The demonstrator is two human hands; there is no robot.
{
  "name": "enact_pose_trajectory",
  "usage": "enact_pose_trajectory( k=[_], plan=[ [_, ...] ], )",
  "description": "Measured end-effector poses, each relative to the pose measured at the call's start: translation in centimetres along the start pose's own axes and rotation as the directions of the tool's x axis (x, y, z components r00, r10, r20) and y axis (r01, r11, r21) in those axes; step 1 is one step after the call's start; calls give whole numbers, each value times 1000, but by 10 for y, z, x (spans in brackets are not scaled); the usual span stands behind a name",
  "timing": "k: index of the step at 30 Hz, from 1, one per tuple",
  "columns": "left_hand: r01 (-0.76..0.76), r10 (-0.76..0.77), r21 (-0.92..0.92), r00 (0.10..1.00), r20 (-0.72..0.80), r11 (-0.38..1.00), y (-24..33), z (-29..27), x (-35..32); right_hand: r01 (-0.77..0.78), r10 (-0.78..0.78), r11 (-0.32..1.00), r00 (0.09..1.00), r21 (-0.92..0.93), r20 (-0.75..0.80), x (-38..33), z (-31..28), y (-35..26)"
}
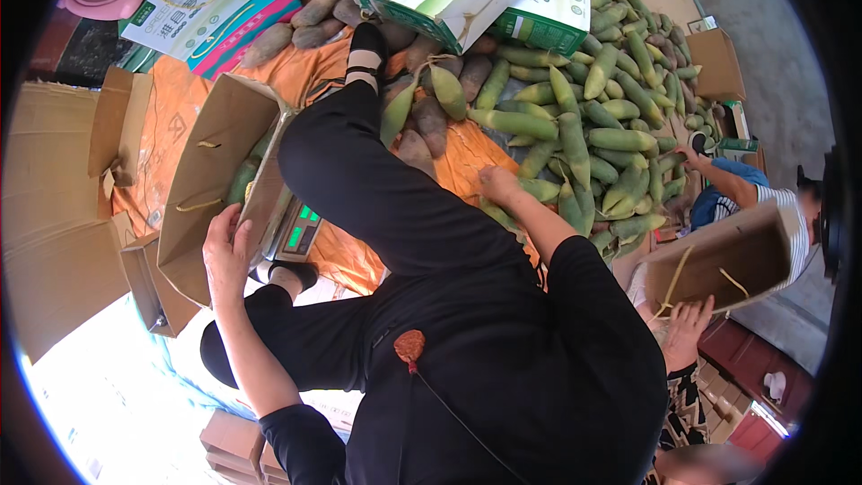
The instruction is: Sort and weigh produce, then place it into cardboard boxes for shipping.
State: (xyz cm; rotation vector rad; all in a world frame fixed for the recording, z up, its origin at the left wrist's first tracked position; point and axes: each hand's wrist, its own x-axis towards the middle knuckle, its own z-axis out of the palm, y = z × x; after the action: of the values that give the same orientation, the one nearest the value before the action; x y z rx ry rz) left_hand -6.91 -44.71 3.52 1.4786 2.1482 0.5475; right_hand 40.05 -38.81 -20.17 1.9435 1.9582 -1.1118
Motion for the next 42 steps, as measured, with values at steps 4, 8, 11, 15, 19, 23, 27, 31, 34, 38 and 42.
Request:
enact_pose_trajectory(
  k=[4,8,11,15,19,23,27,31,34,38,42],
  plan=[
    [1,-1,-11,1000,-3,1000,-5,1,1,-60,65,996,994,64,-83,15,-11,10],
    [-2,2,-6,1000,-8,1000,-7,3,3,-61,107,972,975,228,-195,39,-32,-4],
    [24,-24,-3,1000,-1,1000,-5,2,3,6,58,979,950,202,-308,52,-44,-20],
    [28,-28,-38,1000,-1,999,-8,2,4,-1,110,951,936,311,-334,79,-51,-38],
    [45,-45,-50,999,1,998,-7,2,7,-15,159,888,948,459,-277,98,-36,-39],
    [58,-60,-94,998,-15,994,-9,1,6,1,116,906,961,423,-251,104,-22,-39],
    [61,-61,-103,998,8,993,-7,4,12,-42,203,879,934,475,-294,123,-23,-16],
    [100,-103,-88,994,-32,991,-18,-6,-2,-117,275,871,921,477,-277,132,-54,-63],
    [74,-78,-118,996,-31,990,-17,-3,7,-83,274,907,859,412,-431,161,-61,-35],
    [106,-115,-75,986,-125,992,-15,-10,2,-3,282,763,901,646,-329,180,-52,-54],
    [140,-151,-66,969,-195,988,-14,-13,5,-121,323,824,903,554,-283,211,-35,-30]
  ],
)
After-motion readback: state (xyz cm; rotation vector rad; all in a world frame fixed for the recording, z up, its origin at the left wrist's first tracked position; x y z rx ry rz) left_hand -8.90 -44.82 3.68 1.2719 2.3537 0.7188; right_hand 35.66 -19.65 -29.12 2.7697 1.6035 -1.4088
